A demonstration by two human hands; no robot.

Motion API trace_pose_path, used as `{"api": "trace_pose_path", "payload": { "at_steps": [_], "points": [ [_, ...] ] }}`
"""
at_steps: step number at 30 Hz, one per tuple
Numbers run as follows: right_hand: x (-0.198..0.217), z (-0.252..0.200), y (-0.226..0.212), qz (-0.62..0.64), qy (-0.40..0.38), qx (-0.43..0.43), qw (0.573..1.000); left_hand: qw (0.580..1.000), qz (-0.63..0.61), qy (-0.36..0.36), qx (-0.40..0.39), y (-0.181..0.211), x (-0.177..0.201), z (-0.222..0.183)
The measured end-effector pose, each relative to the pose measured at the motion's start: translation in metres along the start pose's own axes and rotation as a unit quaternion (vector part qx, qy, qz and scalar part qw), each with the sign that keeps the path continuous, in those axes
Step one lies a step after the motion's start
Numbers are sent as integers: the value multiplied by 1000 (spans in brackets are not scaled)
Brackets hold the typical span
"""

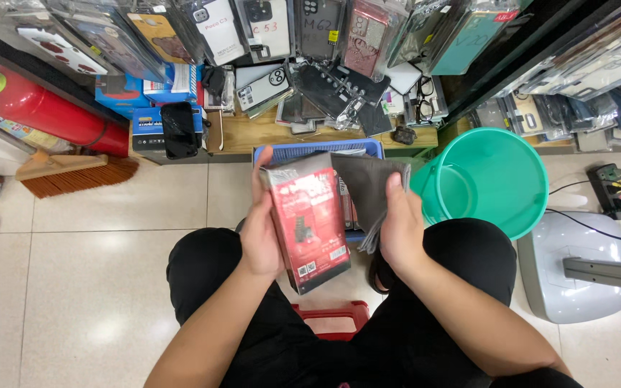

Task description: The person sits on a low stool and cleans several small product boxes using a grey cloth. They pick up each box from a blue basket, wipe all sides, and place them into a cardboard box on the floor. The person also handles a white plastic bag and a grey cloth during the process.

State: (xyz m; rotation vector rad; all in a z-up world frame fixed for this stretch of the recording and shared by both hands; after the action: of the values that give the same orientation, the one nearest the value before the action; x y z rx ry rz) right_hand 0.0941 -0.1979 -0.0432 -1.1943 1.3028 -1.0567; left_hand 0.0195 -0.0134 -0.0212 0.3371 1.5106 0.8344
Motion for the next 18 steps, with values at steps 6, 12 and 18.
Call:
{"api": "trace_pose_path", "payload": {
  "at_steps": [6, 12, 18],
  "points": [
    [-54, -72, -59, 22, -310, 315, 897, 973, -207, 85, 54, 20, 4, 8],
    [-52, -98, -53, -20, -377, 327, 866, 968, -115, 217, 55, -2, 112, 0],
    [-45, -72, -54, -49, -407, 252, 877, 995, -24, 63, 72, 16, 12, -2]
  ]
}}
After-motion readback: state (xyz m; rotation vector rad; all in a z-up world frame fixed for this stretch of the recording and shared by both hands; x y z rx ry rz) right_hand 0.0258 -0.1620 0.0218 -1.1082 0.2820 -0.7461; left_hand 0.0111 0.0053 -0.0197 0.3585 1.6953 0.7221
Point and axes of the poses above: each hand's wrist, its own z-axis towards the middle knuckle, its own x-axis out of the back of the hand, y = z × x, the point moved 4 cm from there along z, towards the middle knuckle, and after that the axes turned 3 degrees about -y, right-handed, at the moved point
